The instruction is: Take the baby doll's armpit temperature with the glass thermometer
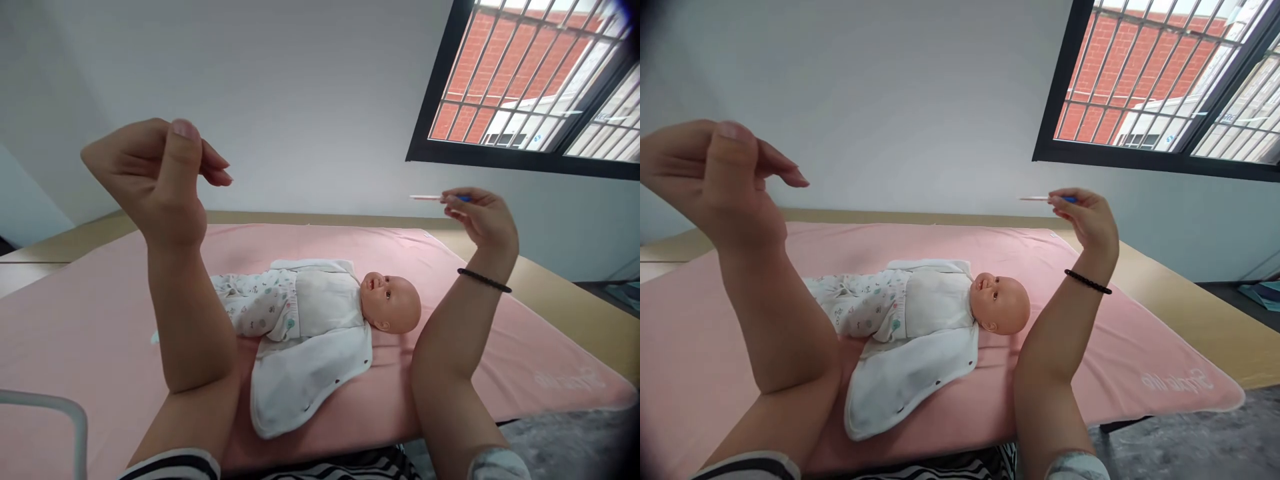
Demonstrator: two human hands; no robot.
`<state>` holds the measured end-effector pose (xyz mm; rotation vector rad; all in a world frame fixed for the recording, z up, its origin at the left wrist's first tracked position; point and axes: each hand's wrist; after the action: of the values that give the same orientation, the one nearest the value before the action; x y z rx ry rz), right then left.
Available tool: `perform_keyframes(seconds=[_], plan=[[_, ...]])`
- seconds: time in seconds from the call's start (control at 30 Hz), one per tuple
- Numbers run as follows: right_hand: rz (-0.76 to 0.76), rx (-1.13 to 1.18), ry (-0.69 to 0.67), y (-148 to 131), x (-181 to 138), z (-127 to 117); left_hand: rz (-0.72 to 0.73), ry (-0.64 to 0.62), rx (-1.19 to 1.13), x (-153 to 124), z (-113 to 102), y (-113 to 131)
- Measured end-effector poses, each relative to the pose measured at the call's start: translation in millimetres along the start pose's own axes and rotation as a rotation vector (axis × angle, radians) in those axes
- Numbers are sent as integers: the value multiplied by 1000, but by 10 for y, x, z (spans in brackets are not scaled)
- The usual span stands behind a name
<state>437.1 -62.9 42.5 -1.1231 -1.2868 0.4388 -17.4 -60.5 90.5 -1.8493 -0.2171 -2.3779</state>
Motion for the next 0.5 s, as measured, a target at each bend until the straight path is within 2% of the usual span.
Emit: perform_keyframes(seconds=[0.1,0.23,0.33,0.5], plan=[[215,-106,-103,580,93,-82,-30,-14,49,-13,-10,12],[426,-197,-270,1055,-29,163,-31,-30,53,-26,-9,10],[491,-230,-377,1156,-182,422,-24,-38,34,-21,-4,12],[505,-287,-470,1037,-408,652,-50,-64,7,-8,-5,38]])
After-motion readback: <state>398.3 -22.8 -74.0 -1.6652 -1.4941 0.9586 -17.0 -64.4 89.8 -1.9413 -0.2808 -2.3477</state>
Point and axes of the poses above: each hand's wrist, its own x-axis towards the middle knuckle, its own z-axis out of the palm, y = z × x, and after that the axes turned 1 degree about -y, right-handed
